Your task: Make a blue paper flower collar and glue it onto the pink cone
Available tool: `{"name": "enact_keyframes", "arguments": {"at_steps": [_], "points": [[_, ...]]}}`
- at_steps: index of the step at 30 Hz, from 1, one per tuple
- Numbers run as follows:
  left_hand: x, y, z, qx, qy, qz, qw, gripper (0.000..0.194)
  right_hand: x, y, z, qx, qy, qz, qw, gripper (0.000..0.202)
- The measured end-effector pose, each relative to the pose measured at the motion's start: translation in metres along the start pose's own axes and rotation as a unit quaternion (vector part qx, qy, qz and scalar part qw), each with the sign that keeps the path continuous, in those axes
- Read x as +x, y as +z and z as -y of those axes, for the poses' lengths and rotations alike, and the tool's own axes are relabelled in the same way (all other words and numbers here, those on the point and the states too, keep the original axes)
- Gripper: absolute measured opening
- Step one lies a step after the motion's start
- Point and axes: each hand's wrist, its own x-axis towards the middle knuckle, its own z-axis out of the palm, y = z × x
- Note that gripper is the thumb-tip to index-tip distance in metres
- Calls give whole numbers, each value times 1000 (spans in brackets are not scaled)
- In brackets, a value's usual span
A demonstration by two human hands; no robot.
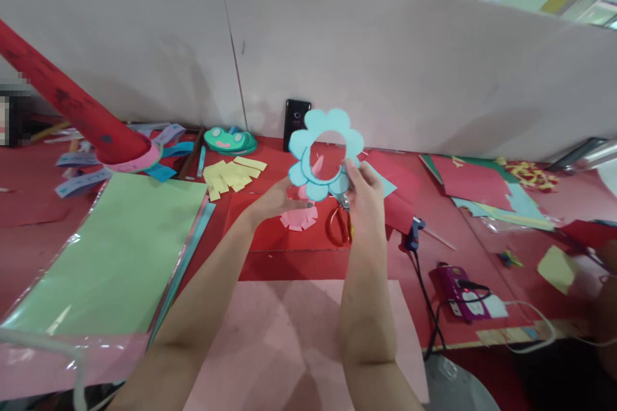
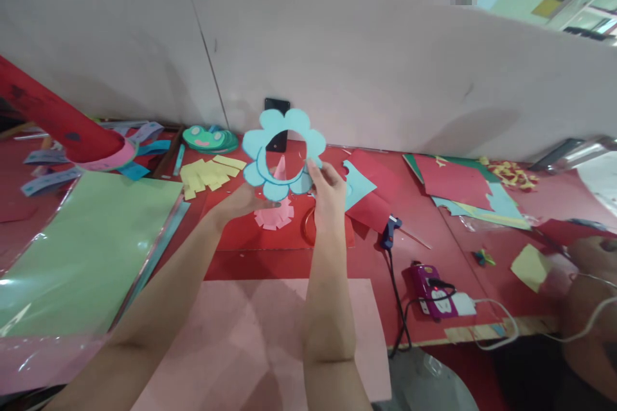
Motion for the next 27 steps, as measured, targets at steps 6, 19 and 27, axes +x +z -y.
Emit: {"name": "enact_keyframes", "arguments": {"at_steps": [6,19,27], "points": [[-8,-30,-10,-59,-7,7,998,51,7,-9,-14,-184,38,61,980,29],[10,-24,32,13,-132,-106,985,57,10,-17,-31,-541,145,249,790,15],[14,-12,54,198,-143,-109,964,48,15,-18,-51,-575,207,280,741,22]]}}
